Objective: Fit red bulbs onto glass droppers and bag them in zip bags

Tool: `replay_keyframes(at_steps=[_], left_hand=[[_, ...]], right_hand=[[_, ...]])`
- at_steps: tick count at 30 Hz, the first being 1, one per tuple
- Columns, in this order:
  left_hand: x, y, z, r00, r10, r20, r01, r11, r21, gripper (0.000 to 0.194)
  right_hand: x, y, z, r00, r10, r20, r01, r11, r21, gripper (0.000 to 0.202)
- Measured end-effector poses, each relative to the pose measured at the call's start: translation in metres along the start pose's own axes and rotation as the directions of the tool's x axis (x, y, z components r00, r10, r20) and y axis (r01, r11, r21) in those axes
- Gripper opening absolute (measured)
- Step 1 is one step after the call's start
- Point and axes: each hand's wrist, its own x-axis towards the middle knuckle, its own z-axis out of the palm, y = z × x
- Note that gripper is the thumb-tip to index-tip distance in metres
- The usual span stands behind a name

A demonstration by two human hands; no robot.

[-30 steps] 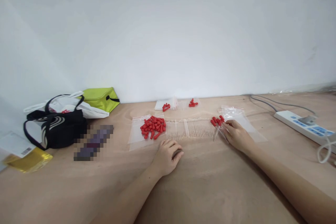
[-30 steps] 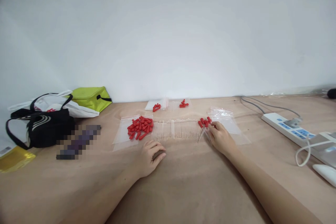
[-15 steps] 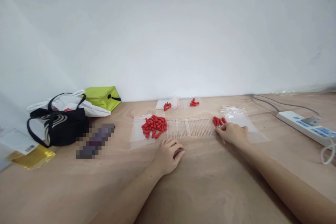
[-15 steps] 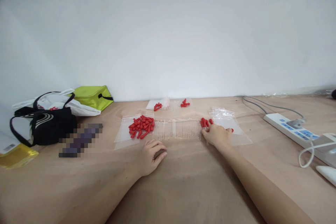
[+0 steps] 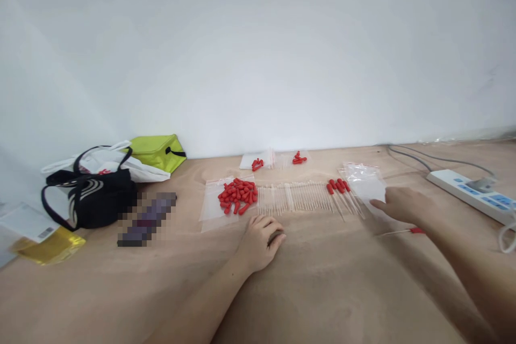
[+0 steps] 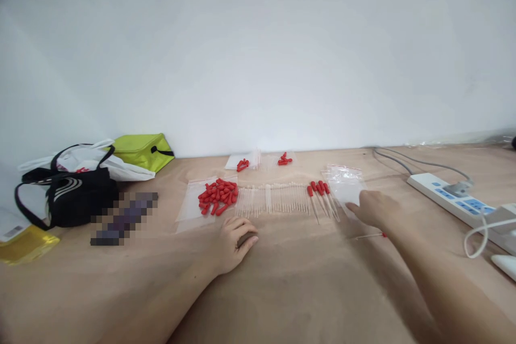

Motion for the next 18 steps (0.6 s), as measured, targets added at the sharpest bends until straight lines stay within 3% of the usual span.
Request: replay_keyframes(at_steps=[2,4,8,12,14,16,18], left_hand=[[0.000,0.000,0.000,1.000,0.002,-0.002,-0.002,1.000,-0.012,0.008],[0.001,0.000,0.000,1.000,0.006,0.003,-0.006,1.000,-0.013,0.008],[0.001,-0.001,0.000,1.000,0.009,0.012,-0.009,1.000,-0.004,0.008],[0.001,-0.001,0.001,1.000,0.007,0.009,-0.006,1.000,-0.010,0.008],[0.001,-0.001,0.000,1.000,0.004,0.009,-0.004,1.000,-0.006,0.007],[0.001,-0.001,0.000,1.000,0.002,0.008,-0.002,1.000,-0.001,0.007],[0.001,0.000,-0.001,1.000,0.003,0.003,-0.003,1.000,-0.001,0.007]], right_hand=[[-0.016,0.020,-0.004,0.975,-0.216,0.041,0.210,0.970,0.126,0.033],[-0.034,0.030,-0.009,0.911,-0.398,0.107,0.352,0.887,0.298,0.017],[-0.052,0.025,-0.016,0.811,-0.532,0.244,0.389,0.802,0.454,0.003],[-0.042,0.010,-0.024,0.757,-0.593,0.274,0.378,0.740,0.557,0.011],[-0.031,0.001,-0.029,0.788,-0.589,0.180,0.367,0.683,0.632,0.021],[-0.019,-0.010,-0.030,0.844,-0.537,-0.010,0.407,0.627,0.664,0.027],[-0.009,-0.023,-0.025,0.854,-0.467,-0.227,0.502,0.626,0.597,0.026]])
